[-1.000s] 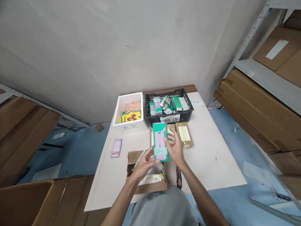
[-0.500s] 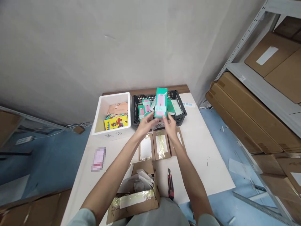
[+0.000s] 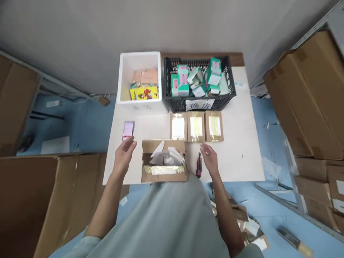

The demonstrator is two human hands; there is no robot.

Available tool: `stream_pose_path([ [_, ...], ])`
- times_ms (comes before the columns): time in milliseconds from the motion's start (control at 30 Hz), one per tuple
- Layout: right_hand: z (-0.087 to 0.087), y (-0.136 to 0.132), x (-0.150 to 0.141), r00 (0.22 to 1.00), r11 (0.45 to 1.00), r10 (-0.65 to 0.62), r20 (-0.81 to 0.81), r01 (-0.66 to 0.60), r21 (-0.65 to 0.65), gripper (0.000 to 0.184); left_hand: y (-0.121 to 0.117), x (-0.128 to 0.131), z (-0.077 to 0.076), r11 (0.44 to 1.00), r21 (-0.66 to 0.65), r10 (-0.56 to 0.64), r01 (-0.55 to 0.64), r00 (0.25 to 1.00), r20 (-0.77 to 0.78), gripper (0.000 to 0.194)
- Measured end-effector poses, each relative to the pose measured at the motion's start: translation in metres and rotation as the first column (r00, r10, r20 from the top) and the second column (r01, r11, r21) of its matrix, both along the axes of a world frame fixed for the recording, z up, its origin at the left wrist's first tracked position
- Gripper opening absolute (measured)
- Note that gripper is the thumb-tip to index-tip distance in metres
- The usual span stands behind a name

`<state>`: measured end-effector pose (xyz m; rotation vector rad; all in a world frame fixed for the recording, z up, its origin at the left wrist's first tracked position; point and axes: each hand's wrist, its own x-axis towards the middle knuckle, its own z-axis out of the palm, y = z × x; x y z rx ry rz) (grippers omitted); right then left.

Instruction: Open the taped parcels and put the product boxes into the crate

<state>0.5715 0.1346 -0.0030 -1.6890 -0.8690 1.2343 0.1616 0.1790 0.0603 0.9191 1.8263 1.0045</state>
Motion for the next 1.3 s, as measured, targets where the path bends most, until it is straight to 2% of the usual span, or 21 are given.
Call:
stream_pose_path([
  [67,-0.016,-0.049,-0.018,0.998,0.993,0.040,-0.042,-0.044,-0.107,0.081,-0.042,-0.023,-0.021,0.991,-0.130,0.020,-0.021,1.000,-0.010,0.069],
  [133,-0.027,-0.080,-0.039,0.992,0.976,0.099,-0.082,-0.113,-0.185,0.087,-0.074,-0.028,-0.040,0.966,-0.258,0.018,-0.008,0.999,0.038,0.078],
  [200,-0.032,-0.094,-0.062,0.979,0.956,0.164,-0.117,-0.187,-0.226,0.092,-0.095,-0.022,-0.055,0.937,-0.346,-0.012,0.053,0.993,0.120,0.088],
  [300,-0.032,-0.095,-0.089,0.968,0.950,0.219,-0.120,-0.239,-0.201,0.093,-0.105,-0.007,-0.066,0.923,-0.340,-0.112,0.178,0.972,0.205,0.095],
  [400,-0.024,-0.095,-0.105,0.976,0.966,0.207,-0.060,-0.214,-0.148,0.093,-0.105,-0.003,-0.064,0.924,-0.289,-0.193,0.249,0.959,0.210,0.093],
  [500,-0.016,-0.110,-0.115,0.987,0.983,0.156,-0.041,-0.159,-0.093,0.093,-0.106,-0.012,-0.052,0.915,-0.265,-0.255,0.304,0.945,0.206,0.091],
  [667,0.000,-0.164,-0.137,0.998,0.997,-0.037,-0.052,0.033,-0.064,0.102,-0.114,-0.030,-0.032,0.869,-0.187,-0.415,0.459,0.880,0.233,0.089],
  [767,0.012,-0.207,-0.154,0.982,0.982,-0.185,-0.031,0.184,-0.045,0.104,-0.119,-0.030,-0.020,0.798,-0.146,-0.539,0.584,0.802,0.257,0.088],
  [900,0.029,-0.274,-0.171,0.933,0.933,-0.360,0.020,0.360,0.002,0.094,-0.126,-0.008,-0.012,0.621,-0.049,-0.744,0.782,0.608,0.276,0.088],
  [1033,0.045,-0.350,-0.181,0.810,0.814,-0.581,0.082,0.579,0.051,0.090,-0.143,0.045,-0.013,0.380,0.018,-0.891,0.925,0.361,0.274,0.088],
  [1100,0.053,-0.390,-0.185,0.715,0.723,-0.691,0.109,0.685,0.088,0.089,-0.160,0.083,-0.014,0.215,0.056,-0.944,0.975,0.193,0.269,0.088],
  [1167,0.062,-0.432,-0.191,0.591,0.606,-0.795,0.140,0.786,0.121,0.087,-0.185,0.126,-0.014,0.032,0.100,-0.967,0.994,0.006,0.253,0.088],
  [1233,0.070,-0.477,-0.197,0.446,0.469,-0.880,0.165,0.871,0.146,0.085,-0.220,0.176,-0.014,-0.146,0.132,-0.958,0.981,-0.173,0.230,0.089],
  [1300,0.076,-0.526,-0.207,0.294,0.325,-0.937,0.189,0.931,0.168,0.084,-0.268,0.228,-0.012,-0.314,0.156,-0.919,0.936,-0.341,0.196,0.091],
])
